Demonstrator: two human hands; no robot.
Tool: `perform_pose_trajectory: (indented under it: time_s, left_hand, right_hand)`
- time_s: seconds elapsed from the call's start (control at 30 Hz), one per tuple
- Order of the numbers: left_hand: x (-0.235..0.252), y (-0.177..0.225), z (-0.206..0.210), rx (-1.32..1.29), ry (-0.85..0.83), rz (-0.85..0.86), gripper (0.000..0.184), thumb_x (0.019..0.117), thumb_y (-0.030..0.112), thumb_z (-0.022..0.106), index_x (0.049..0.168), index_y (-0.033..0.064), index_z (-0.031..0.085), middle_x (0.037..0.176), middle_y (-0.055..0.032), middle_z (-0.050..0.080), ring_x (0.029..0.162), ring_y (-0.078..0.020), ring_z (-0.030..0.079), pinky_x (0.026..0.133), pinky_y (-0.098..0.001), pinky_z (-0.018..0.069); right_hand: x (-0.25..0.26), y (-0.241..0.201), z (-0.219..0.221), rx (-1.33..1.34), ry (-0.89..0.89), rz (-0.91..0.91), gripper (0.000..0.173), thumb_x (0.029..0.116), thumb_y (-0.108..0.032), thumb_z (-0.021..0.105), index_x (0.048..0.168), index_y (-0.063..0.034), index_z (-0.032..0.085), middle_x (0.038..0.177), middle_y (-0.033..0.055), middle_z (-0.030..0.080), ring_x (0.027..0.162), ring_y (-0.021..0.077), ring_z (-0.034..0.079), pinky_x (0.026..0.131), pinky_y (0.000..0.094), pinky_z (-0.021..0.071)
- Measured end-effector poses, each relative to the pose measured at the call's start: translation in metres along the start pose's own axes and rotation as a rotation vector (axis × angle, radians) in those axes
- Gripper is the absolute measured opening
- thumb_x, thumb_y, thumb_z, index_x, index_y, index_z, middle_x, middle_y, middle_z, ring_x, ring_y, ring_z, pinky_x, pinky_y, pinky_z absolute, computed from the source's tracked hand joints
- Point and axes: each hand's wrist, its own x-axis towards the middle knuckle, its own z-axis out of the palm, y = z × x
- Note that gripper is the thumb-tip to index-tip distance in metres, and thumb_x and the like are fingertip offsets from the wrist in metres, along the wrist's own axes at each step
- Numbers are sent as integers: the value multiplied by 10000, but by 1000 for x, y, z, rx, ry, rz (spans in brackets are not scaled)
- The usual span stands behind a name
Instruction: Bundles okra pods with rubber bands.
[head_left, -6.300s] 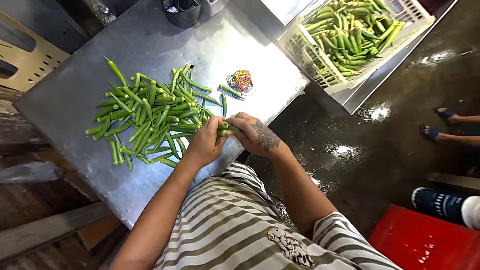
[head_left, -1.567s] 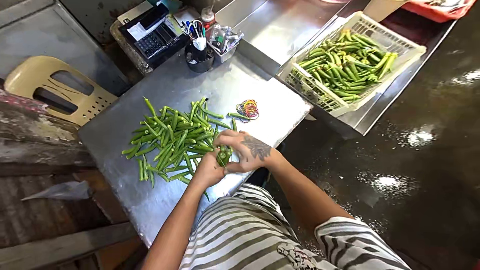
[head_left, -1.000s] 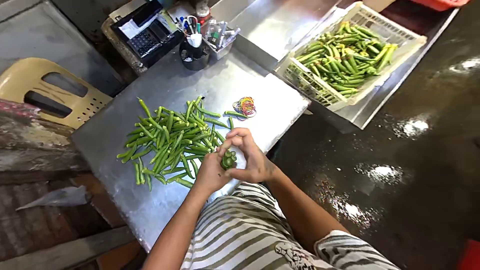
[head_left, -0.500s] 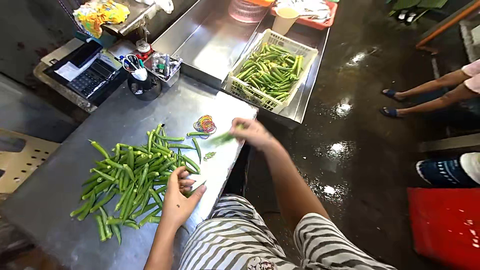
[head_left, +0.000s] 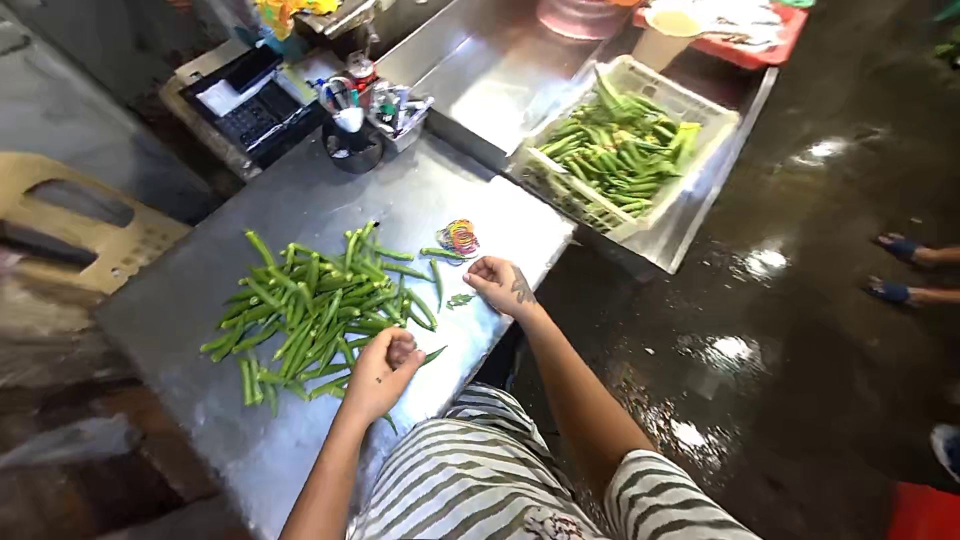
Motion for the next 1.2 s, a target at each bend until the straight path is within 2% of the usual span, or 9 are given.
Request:
perform_pose_trajectory:
  time_s: [0.23,0.47,0.63,0.8,0.9,1.0,1.07,1.13,1.2]
  left_hand:
    - [-11,-11,-12,33,127,-92,302,975,390,664,854,113,651,659,50,519,573,-62,486,555,-246,422]
    - [-7,-18,-7,22,79,-38,238,967,372,678,961,135,671,687,69,532,594,-42,497,564,-215,426]
    - [-6,-24,-13,-8,157,-50,207,974,338,669,965,131,667,724,63,557,624,-40,520,588,-207,444]
    - [1,-19,-8,-85,146,-65,193,973,323,670,997,132,676,765,57,590,659,-40,549,618,-211,469]
    - [0,-7,-5,-407,137,-158,347,984,276,687,1210,26,605,984,-65,683,817,-145,687,743,-303,602]
    - [0,-4,4,-841,97,-251,462,1050,225,541,1426,-14,419,1201,-186,657,1053,-283,694,923,-460,594]
    - [4,-1,9,-1019,212,-375,301,1108,252,444,1247,9,553,978,-131,670,801,-230,687,733,-403,612]
    - [7,-1,12,-1108,298,-476,258,1123,262,391,1004,74,521,684,-3,478,471,-95,440,429,-230,433]
    - [1,-7,12,-1134,286,-443,267,1128,245,377,941,89,485,640,10,414,428,-79,360,386,-205,367]
  right_hand:
    - [31,-8,70,-540,251,-174,369,972,-228,638,1323,-114,660,1261,253,602,1169,430,604,936,589,529]
    - [62,-13,68,-826,302,-341,224,948,-107,613,1143,-17,676,1261,249,580,1183,456,560,860,620,506]
    - [25,-42,77,-775,116,-29,370,1019,-348,508,1150,-26,636,1117,207,681,1062,385,671,853,581,527]
    - [18,-45,92,-755,17,175,337,1041,-264,467,1229,-1,564,1172,229,663,1057,380,695,838,558,561]
    - [-10,-70,83,-557,-17,14,325,1057,-232,454,1227,23,562,1090,231,660,988,377,698,825,543,573]
    - [-43,-87,79,-263,-318,-203,368,1066,-320,476,1114,0,652,942,147,674,890,256,678,834,458,569]
    - [-47,-83,82,-161,-337,-264,407,1076,-352,469,979,-57,732,895,73,697,889,170,678,846,393,560]
    - [-37,-66,88,-283,-177,-214,337,1059,-290,508,960,-54,727,887,111,679,881,247,674,811,463,561]
    - [-23,-50,95,-499,-186,-23,282,1027,-309,569,1075,-56,684,1042,168,661,1011,331,663,864,530,552]
